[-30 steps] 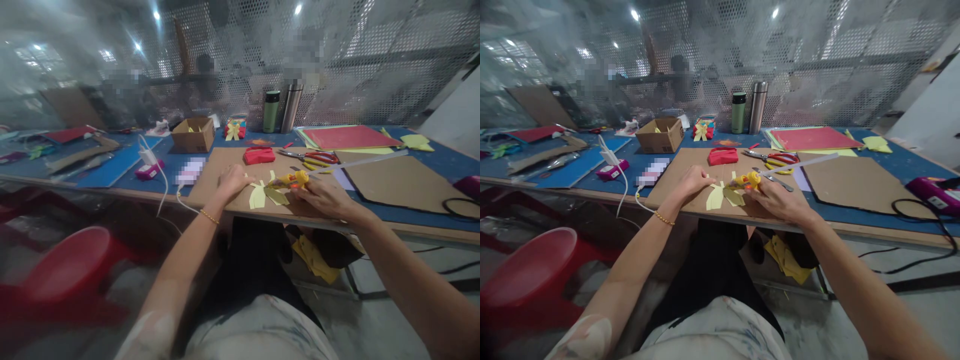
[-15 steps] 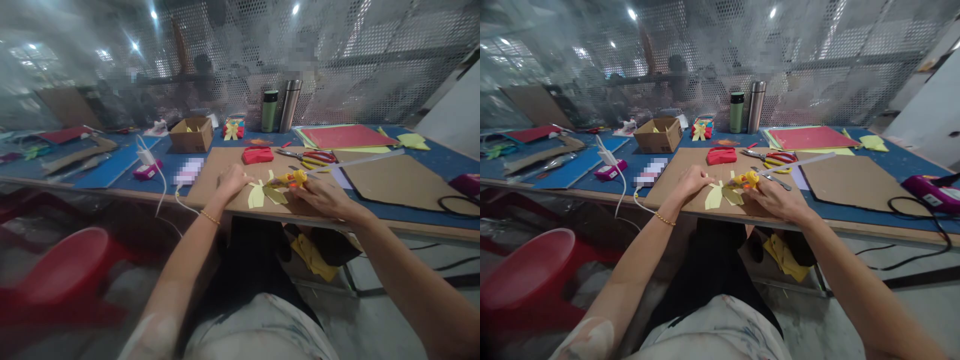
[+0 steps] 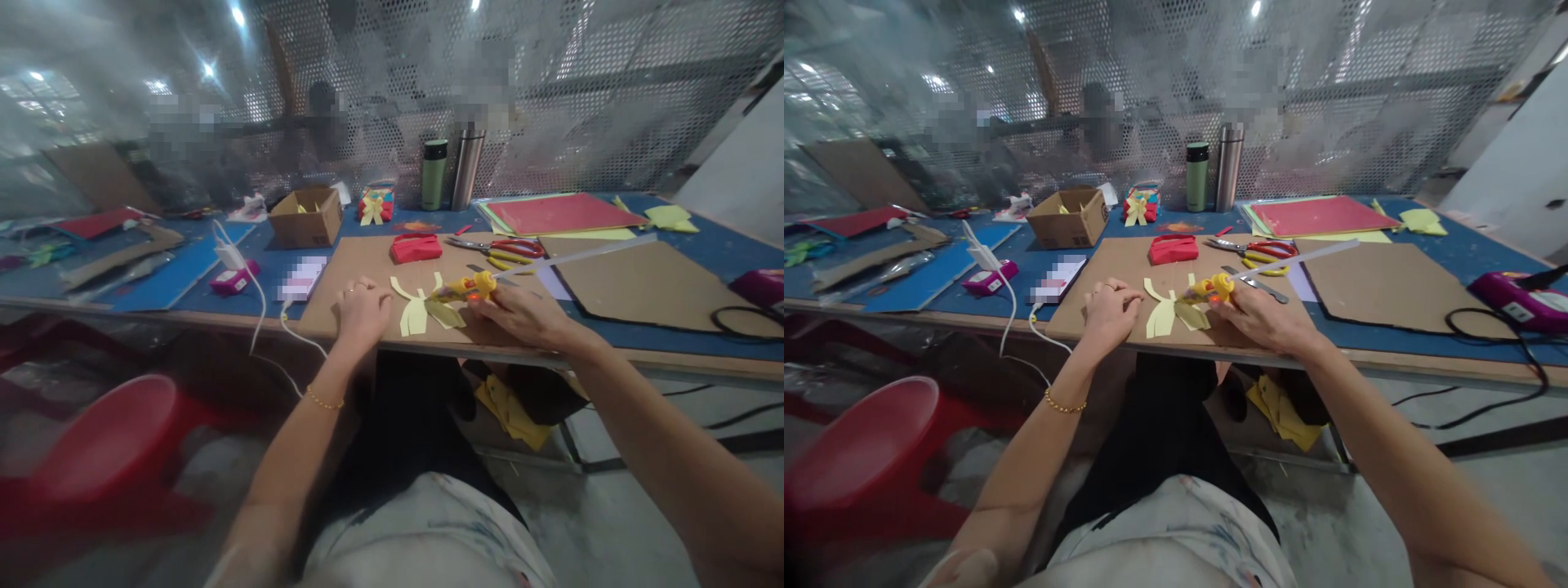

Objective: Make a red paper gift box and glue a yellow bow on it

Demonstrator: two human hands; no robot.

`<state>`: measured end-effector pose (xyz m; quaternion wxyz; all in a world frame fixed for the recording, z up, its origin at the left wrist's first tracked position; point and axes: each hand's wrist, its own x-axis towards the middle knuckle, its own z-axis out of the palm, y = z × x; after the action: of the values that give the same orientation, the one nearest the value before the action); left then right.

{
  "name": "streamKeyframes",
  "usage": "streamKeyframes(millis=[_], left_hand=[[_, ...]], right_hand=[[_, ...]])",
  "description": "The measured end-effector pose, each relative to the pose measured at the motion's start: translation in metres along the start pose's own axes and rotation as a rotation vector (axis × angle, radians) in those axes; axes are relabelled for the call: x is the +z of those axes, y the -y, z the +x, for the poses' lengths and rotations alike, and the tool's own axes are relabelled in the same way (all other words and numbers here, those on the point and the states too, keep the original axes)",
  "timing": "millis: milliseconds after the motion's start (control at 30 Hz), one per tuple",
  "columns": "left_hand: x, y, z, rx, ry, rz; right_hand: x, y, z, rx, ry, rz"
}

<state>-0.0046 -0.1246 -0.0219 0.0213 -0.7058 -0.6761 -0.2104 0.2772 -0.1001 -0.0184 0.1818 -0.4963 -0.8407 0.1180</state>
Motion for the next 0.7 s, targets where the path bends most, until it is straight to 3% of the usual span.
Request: streamKeyframes(millis=[200, 500, 600, 700], left_hand=[[-0.009, -0.013, 0.015, -0.034, 0.133, 0.096], [0.007, -0.009, 0.043, -0.085, 0.089, -0.254], [0.012, -0.011, 0.041, -0.004, 0.055, -0.276], [0.018, -0.009, 0.037, 0.177, 0.000, -0.248]], right_hand=[[-0.003, 0.003, 0.000, 0.017, 0.061, -0.043], [-0.007, 0.009, -0.003, 0.040, 0.055, -0.027], [-0.004, 0.009, -0.005, 0.040, 0.001, -0.033], [0.000, 0.004, -0.005, 0.008, -0.040, -0.034]])
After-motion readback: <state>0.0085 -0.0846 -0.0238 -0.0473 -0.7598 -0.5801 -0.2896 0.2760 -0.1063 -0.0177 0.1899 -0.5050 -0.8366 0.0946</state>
